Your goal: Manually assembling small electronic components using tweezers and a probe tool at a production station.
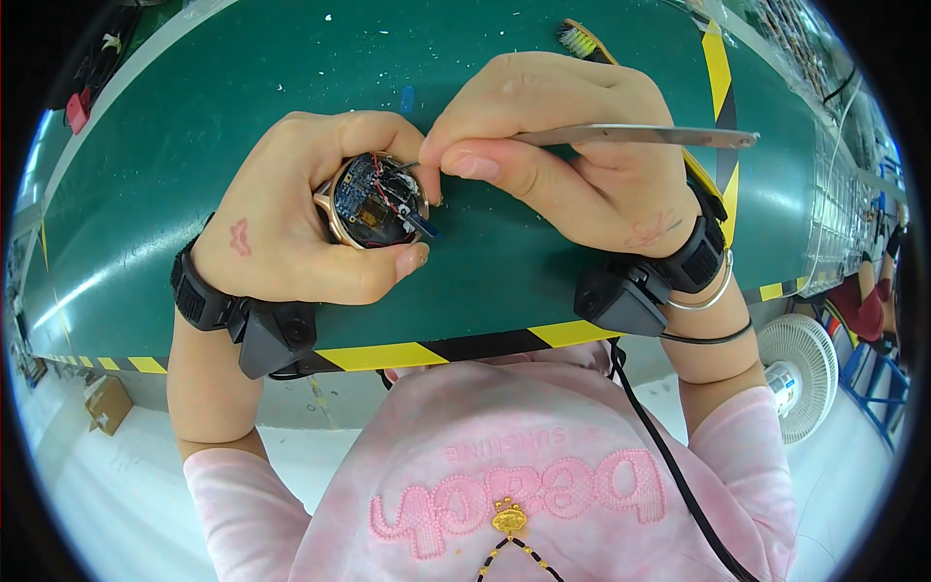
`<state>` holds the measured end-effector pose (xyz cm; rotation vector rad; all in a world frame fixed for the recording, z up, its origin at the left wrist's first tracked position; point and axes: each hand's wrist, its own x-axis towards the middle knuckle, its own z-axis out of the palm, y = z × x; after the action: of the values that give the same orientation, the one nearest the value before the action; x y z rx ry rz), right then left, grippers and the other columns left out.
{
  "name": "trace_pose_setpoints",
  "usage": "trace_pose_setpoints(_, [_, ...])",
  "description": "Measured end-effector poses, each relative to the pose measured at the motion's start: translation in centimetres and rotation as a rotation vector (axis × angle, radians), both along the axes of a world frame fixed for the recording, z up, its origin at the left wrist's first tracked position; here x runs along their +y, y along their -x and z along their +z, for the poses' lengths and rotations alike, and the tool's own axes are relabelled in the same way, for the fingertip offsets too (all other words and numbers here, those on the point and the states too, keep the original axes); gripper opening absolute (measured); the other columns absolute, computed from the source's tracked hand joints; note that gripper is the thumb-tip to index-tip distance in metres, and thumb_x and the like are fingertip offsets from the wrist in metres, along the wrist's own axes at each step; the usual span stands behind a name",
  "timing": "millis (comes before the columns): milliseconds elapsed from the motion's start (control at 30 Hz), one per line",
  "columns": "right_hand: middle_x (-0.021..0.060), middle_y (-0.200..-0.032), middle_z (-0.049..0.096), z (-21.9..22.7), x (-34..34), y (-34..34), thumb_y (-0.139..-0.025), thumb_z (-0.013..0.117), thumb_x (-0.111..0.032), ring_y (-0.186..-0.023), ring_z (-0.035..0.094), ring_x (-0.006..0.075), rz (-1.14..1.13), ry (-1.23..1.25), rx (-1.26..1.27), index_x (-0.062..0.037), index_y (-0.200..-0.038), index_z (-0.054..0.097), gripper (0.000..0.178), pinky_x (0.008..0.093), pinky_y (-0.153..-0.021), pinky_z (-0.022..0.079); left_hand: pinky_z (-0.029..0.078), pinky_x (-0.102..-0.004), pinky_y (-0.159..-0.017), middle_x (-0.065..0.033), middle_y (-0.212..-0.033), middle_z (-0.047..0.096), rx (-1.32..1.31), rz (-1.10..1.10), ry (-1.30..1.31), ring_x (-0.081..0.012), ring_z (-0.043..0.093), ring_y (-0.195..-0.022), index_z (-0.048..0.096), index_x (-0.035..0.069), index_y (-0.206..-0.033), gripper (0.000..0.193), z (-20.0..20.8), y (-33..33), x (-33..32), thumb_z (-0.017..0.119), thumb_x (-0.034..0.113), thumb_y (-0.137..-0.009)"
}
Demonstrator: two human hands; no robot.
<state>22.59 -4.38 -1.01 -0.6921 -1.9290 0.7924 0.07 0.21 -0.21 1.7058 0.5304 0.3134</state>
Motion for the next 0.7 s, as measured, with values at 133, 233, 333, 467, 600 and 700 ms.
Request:
trace_pose_setpoints(133, [0.0100, -0.080, 0.068, -0.17, -0.03, -0.21, -0.085, 0.066, -0.001, -0.070, 0.063, 0.0235, 0.018, -0.030, -0.009, 0.0004, -0.088, 0.069, 0.005, 0.0297, -0.065, 0.050, 0.046, -0.0241, -0.060, -0.0031, -0.074, 0.063, 0.004, 0.014, 0.000, -0.0110, 0.056, -0.065, 0.064, 0.000, -0.089, 0.033, -0.02, -0.11, -0.14, 0.076, 0.018, -0.063])
trace_pose_setpoints(233, [0.0107, -0.081, 0.069, -0.18, -0.38, -0.45, -0.083, 0.067, -0.001, -0.073, 0.066, 0.0256, -0.017, -0.026, -0.017, 0.0000, -0.088, 0.070, 0.005, 0.0313, -0.067, 0.052, 0.047, -0.0244, -0.061, -0.0035, -0.075, 0.063, 0.005, 0.038, 0.000, -0.0111, 0.057, -0.065, 0.064, 0.000, -0.088, 0.033, -0.08, -0.18, -0.22, 0.076, 0.018, -0.063])
trace_pose_setpoints(333, [0.0108, -0.082, 0.069, -0.15, -0.51, -0.43, -0.083, 0.068, -0.001, -0.074, 0.067, 0.0262, -0.014, -0.010, -0.014, -0.0001, -0.088, 0.070, 0.005, 0.0316, -0.068, 0.052, 0.047, -0.0243, -0.061, -0.0037, -0.076, 0.064, 0.015, 0.029, -0.026, -0.0111, 0.058, -0.066, 0.063, 0.000, -0.088, 0.034, 0.06, -0.23, -0.21, 0.076, 0.017, -0.063])
trace_pose_setpoints(467, [0.0102, -0.082, 0.070, -0.13, -0.50, -0.19, -0.082, 0.069, -0.002, -0.076, 0.067, 0.0264, -0.018, -0.004, 0.002, -0.0003, -0.088, 0.070, 0.006, 0.0320, -0.069, 0.053, 0.048, -0.0242, -0.062, -0.0040, -0.077, 0.064, 0.059, 0.018, -0.020, -0.0112, 0.058, -0.067, 0.063, 0.000, -0.089, 0.034, 0.57, -0.17, -0.12, 0.077, 0.017, -0.062])
trace_pose_setpoints(600, [0.0096, -0.082, 0.070, 0.05, -0.33, -0.13, -0.081, 0.070, -0.002, -0.076, 0.067, 0.0266, -0.015, -0.024, -0.023, -0.0005, -0.087, 0.070, 0.006, 0.0323, -0.069, 0.053, 0.048, -0.0244, -0.062, -0.0042, -0.077, 0.065, 0.077, 0.013, -0.010, -0.0116, 0.059, -0.067, 0.063, 0.000, -0.089, 0.034, 0.62, 0.00, -0.02, 0.077, 0.017, -0.062])
trace_pose_setpoints(700, [0.0092, -0.081, 0.070, 0.07, -0.26, -0.36, -0.081, 0.071, -0.002, -0.077, 0.067, 0.0268, -0.003, -0.044, -0.043, -0.0006, -0.087, 0.070, 0.006, 0.0327, -0.069, 0.053, 0.048, -0.0246, -0.062, -0.0043, -0.077, 0.065, 0.063, 0.011, -0.016, -0.0121, 0.059, -0.067, 0.063, 0.001, -0.089, 0.034, 0.49, -0.04, 0.00, 0.077, 0.017, -0.062])
